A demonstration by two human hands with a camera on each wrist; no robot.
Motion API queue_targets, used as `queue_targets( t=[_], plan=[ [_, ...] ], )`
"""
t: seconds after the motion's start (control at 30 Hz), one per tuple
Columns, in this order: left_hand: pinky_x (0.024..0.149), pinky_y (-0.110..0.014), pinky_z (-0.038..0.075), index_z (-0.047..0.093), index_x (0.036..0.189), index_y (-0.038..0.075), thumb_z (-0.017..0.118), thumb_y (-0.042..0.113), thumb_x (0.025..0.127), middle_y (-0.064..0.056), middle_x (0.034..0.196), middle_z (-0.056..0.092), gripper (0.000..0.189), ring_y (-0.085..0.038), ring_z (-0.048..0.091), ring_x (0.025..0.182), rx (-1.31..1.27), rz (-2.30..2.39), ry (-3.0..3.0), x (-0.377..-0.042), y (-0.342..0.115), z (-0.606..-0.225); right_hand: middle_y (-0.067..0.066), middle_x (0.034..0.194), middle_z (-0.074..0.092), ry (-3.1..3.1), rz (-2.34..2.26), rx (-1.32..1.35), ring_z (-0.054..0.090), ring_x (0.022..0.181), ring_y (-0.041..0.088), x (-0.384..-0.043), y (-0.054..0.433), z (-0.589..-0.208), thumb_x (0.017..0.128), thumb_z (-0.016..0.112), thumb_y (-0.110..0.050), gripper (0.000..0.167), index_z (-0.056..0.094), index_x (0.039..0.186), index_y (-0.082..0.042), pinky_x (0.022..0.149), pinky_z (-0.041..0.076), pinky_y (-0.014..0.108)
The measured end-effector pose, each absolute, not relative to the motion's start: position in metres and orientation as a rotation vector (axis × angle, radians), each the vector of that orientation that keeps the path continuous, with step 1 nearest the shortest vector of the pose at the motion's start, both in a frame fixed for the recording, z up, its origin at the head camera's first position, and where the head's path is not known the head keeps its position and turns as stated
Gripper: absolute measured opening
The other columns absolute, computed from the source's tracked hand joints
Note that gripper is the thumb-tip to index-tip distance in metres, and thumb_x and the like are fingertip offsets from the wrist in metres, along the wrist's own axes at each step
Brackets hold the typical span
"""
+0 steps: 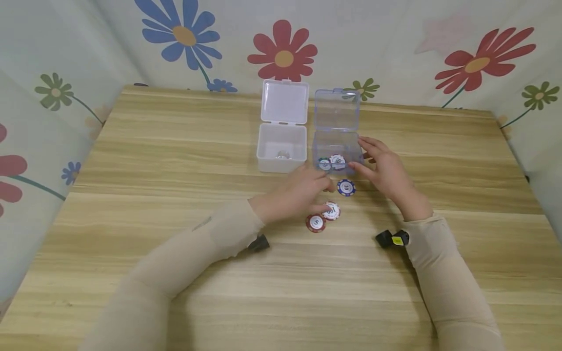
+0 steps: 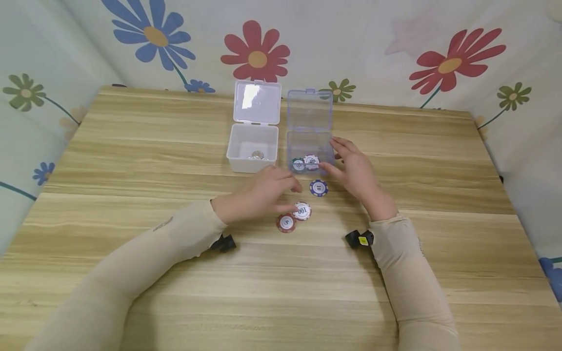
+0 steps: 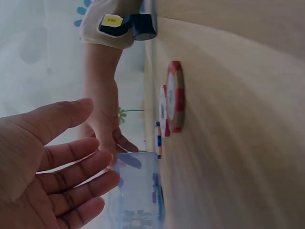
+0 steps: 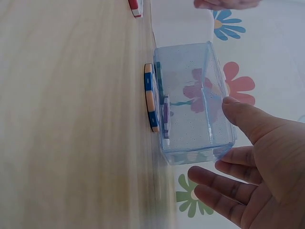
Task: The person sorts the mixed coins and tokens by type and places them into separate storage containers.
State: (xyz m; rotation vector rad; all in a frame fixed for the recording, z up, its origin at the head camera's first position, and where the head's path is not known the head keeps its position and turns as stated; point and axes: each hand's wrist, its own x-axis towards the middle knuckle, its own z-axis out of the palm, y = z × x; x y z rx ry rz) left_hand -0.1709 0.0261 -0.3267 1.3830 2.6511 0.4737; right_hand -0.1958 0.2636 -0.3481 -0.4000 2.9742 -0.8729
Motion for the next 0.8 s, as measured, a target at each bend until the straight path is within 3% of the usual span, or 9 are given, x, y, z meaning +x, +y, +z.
queue_targets(
  t=[0.6,0.8],
  plan=[
    [0.098,-0.035,0.042,0.068,0.111,0.014,0.076,0.043,0.078,0.0,0.109,0.066,0.045,-0.017,0.059,0.105,1.301,0.506,2.529,-0.156,0.009,-0.343,0.019,0.15,0.039,2.971,-0.866,-0.4,0.059,0.111,0.04,-0.195,0.261,-0.346,0.092,0.064,-0.03,0.065,0.04,0.143,0.002,0.095,0.05,0.052],
    [0.093,-0.033,0.043,0.068,0.108,0.014,0.076,0.045,0.077,-0.001,0.104,0.063,0.045,-0.017,0.057,0.099,1.336,0.472,2.549,-0.156,0.008,-0.35,0.019,0.15,0.039,2.988,-0.849,-0.393,0.059,0.111,0.04,-0.195,0.262,-0.347,0.092,0.065,-0.028,0.064,0.041,0.143,0.002,0.094,0.05,0.052]
  ],
)
